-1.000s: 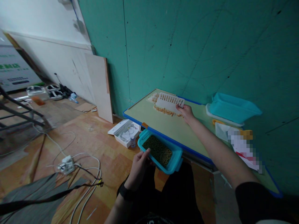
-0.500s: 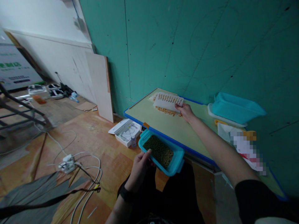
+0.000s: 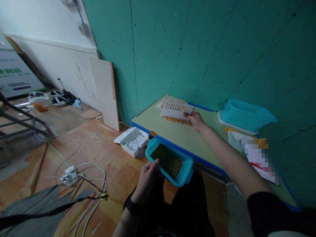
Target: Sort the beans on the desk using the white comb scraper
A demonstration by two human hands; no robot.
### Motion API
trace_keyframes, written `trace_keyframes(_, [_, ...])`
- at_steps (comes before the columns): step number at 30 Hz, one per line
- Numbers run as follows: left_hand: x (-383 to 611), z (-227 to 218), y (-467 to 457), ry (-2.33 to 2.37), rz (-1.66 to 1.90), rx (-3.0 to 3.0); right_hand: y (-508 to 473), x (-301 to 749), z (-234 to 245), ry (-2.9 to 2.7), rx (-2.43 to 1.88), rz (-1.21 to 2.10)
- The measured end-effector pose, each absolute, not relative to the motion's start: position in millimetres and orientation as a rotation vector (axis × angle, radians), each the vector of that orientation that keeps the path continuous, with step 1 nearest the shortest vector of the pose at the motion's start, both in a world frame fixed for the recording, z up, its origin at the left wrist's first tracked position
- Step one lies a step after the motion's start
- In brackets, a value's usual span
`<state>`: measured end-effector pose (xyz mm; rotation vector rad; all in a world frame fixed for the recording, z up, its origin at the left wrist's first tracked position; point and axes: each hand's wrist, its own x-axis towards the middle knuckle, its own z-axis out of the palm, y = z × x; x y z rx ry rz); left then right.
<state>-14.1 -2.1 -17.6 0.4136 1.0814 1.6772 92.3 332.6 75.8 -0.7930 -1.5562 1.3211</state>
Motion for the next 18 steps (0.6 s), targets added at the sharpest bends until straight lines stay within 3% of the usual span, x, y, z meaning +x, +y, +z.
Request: trace_keyframes(18, [-15.2,-23.4,-2.3,1.064,1.678,0.458,333.2,95.3,76.3,-1.426,-0.767,1.413])
